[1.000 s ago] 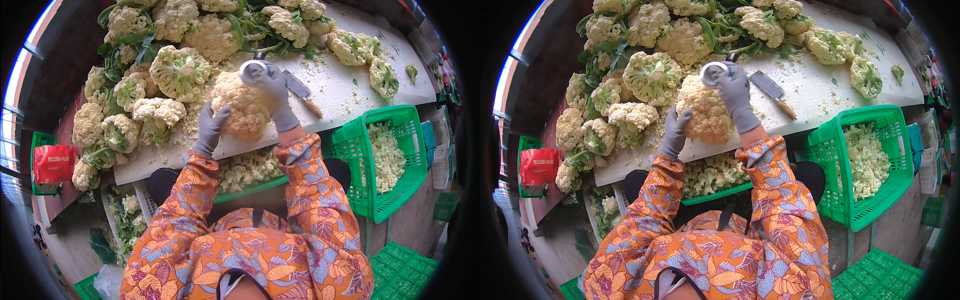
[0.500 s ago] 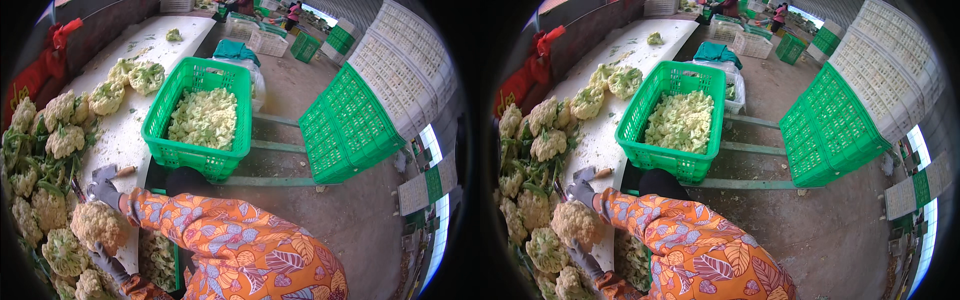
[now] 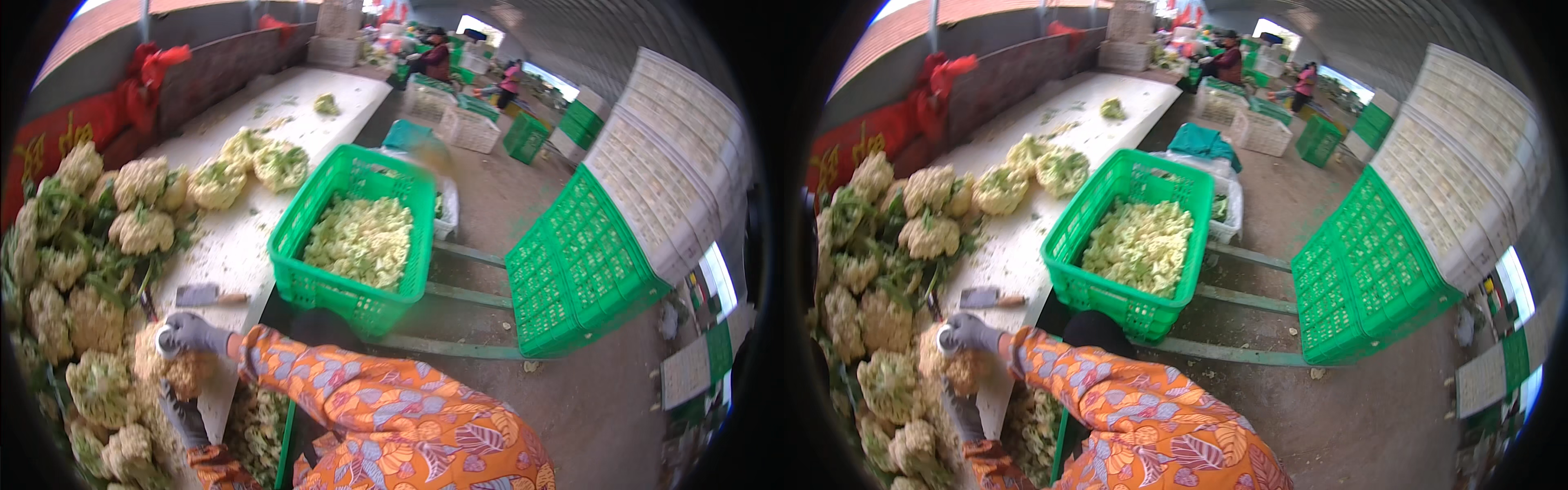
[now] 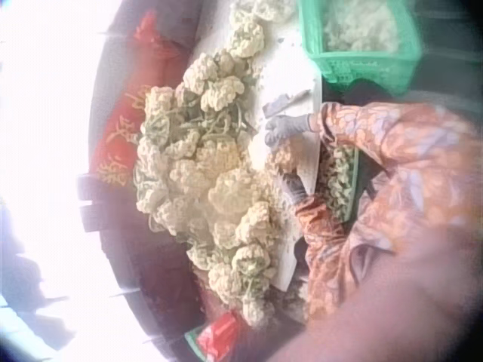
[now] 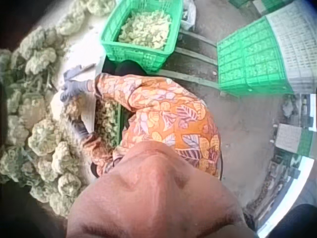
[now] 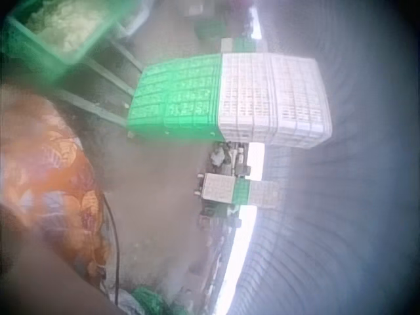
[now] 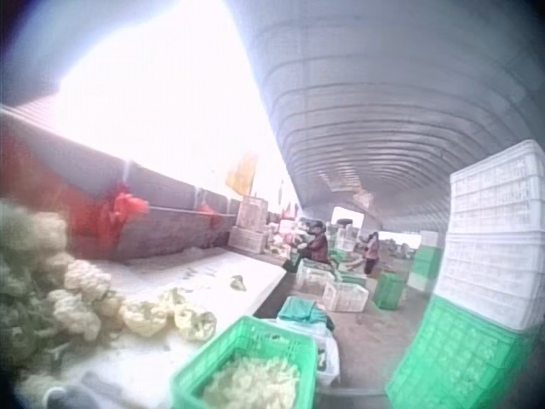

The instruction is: The person uses a knife to cut cauliflower florets on a white cutting board and places the pieces into a green basket. The person handles whole cauliflower heads, separates florets, and transfers them into the basket.

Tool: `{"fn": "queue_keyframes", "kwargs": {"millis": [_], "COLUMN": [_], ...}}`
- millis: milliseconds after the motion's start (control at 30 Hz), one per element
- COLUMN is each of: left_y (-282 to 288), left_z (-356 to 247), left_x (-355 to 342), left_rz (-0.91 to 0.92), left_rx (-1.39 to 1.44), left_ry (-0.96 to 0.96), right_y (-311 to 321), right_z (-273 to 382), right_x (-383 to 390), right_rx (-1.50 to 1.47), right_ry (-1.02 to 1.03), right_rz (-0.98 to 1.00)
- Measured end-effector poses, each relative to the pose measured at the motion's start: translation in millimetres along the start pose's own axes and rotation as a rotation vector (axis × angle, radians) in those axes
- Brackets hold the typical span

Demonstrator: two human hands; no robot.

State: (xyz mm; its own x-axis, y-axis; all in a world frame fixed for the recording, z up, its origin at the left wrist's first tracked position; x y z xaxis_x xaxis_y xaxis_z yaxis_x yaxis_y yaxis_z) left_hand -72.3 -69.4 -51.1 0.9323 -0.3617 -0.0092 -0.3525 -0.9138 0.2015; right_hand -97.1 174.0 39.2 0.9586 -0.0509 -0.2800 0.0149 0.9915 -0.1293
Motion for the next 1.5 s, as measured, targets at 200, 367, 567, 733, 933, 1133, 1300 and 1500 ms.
{"fn": "queue_keyframes", "kwargs": {"millis": [200,367,567,733,933,1133,1300,1500], "left_y": [-41,-61,-67,-92,-91,-45,-34,-27], "left_z": [-104,-127,-112,-124,-115,-108,-145,-157], "left_x": [24,16,37,35,35,35,-8,5], "left_rz": [-0.136,-0.259,-0.349,-0.364,-0.284,-0.071,-0.143,-0.134], "left_rx": [0.859,0.607,0.326,0.336,0.494,0.745,0.629,0.345], "left_ry": [0.391,0.269,0.072,-0.008,0.04,0.454,0.313,0.022], "right_y": [16,66,11,87,63,50,33,38], "right_z": [-8,14,33,-19,-4,-5,8,34], "right_x": [54,36,34,-4,-10,43,43,21], "right_rx": [0.478,0.083,0.032,-0.168,0.031,-0.064,-0.154,-0.074], "right_ry": [0.35,0.131,0.211,-0.1,-0.078,-0.052,0.143,-0.006], "right_rz": [-0.182,-0.127,0.043,-0.241,-0.087,-0.271,-0.223,-0.061]}}
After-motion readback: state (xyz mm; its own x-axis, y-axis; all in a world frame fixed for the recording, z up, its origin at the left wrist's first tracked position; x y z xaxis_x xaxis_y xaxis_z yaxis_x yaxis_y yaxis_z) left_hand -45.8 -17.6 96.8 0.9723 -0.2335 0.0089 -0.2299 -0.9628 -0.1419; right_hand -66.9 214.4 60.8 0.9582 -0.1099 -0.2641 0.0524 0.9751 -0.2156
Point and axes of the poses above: each hand's wrist, its own x-axis away from the middle knuckle, its own y-axis out of the back of the hand, z = x × y, the point moved 1 cm from there along -x, towards the middle knuckle, and after that the axes turned 13 degrees about y, right-handed, at the moved point
